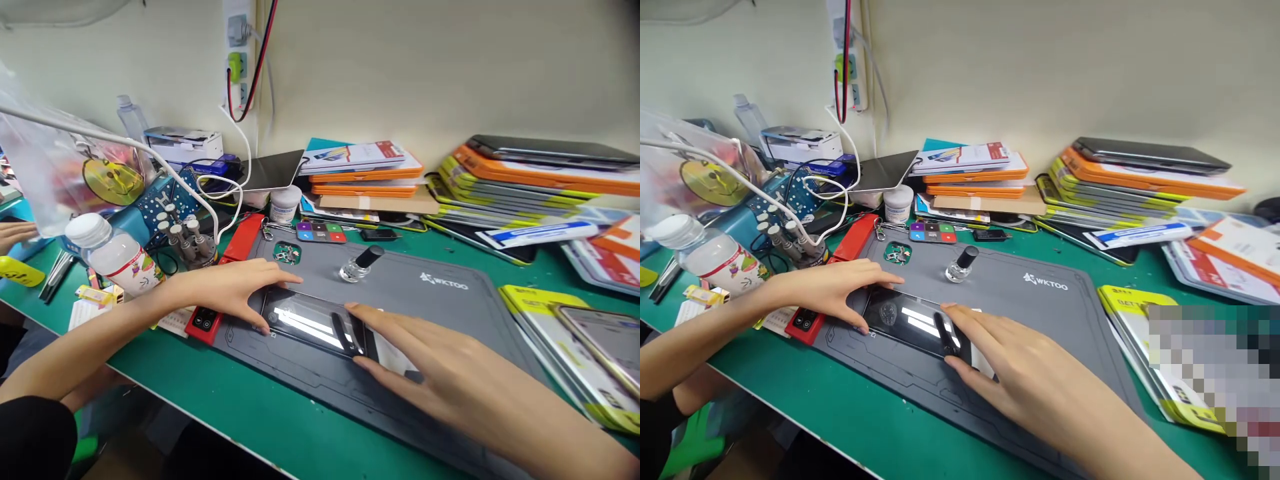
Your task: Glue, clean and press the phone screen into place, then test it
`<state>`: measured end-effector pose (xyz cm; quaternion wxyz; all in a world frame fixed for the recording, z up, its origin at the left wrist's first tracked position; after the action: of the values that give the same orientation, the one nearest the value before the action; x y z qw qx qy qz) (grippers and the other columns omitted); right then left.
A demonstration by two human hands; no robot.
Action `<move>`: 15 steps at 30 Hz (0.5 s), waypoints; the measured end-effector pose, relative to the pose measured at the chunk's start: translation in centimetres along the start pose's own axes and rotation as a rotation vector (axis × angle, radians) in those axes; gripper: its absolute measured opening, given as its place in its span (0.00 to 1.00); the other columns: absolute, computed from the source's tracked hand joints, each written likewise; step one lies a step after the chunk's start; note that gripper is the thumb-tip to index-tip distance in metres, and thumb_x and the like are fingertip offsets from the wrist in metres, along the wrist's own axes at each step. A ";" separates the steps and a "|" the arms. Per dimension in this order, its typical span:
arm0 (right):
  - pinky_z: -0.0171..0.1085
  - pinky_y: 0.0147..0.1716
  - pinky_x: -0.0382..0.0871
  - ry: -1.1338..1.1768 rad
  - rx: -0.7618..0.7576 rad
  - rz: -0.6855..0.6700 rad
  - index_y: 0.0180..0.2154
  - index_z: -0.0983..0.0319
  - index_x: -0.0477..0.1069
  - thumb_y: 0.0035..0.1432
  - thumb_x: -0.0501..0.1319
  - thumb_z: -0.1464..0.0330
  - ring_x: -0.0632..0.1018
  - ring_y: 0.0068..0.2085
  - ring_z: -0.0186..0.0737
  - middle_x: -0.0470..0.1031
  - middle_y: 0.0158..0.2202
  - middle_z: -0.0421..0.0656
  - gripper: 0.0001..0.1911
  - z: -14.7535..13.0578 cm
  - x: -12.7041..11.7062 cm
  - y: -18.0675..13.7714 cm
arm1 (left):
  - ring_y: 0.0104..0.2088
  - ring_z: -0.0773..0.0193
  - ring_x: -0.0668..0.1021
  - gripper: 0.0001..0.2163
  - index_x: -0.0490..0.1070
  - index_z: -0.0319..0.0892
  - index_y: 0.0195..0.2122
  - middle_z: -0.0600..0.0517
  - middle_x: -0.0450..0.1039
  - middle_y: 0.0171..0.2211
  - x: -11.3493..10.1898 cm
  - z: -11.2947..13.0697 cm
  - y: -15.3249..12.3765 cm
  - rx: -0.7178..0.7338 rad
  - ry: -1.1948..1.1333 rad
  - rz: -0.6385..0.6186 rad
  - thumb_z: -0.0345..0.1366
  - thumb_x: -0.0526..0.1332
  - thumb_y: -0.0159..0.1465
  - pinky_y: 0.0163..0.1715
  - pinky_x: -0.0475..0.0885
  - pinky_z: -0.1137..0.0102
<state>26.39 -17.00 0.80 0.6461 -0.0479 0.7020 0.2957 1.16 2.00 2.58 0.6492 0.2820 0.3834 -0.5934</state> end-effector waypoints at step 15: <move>0.49 0.44 0.87 0.066 0.068 -0.034 0.66 0.62 0.67 0.75 0.54 0.60 0.88 0.47 0.53 0.83 0.56 0.51 0.24 0.4 0.5 -0.7 | 0.58 0.48 0.76 0.40 0.60 0.43 0.72 0.40 0.73 0.60 1.0 0.2 -1.0 0.030 0.209 0.147 0.54 0.71 0.65 0.59 0.68 0.59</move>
<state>26.97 -17.26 0.10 0.6287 -0.0475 0.7318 0.2588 0.20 1.15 1.92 0.6431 0.3794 0.4183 -0.5172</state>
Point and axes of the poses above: each hand's wrist, its own y-axis towards the middle knuckle, its own x-axis out of the palm, z = x × y, the point moved 2 cm from there along y, towards the middle knuckle
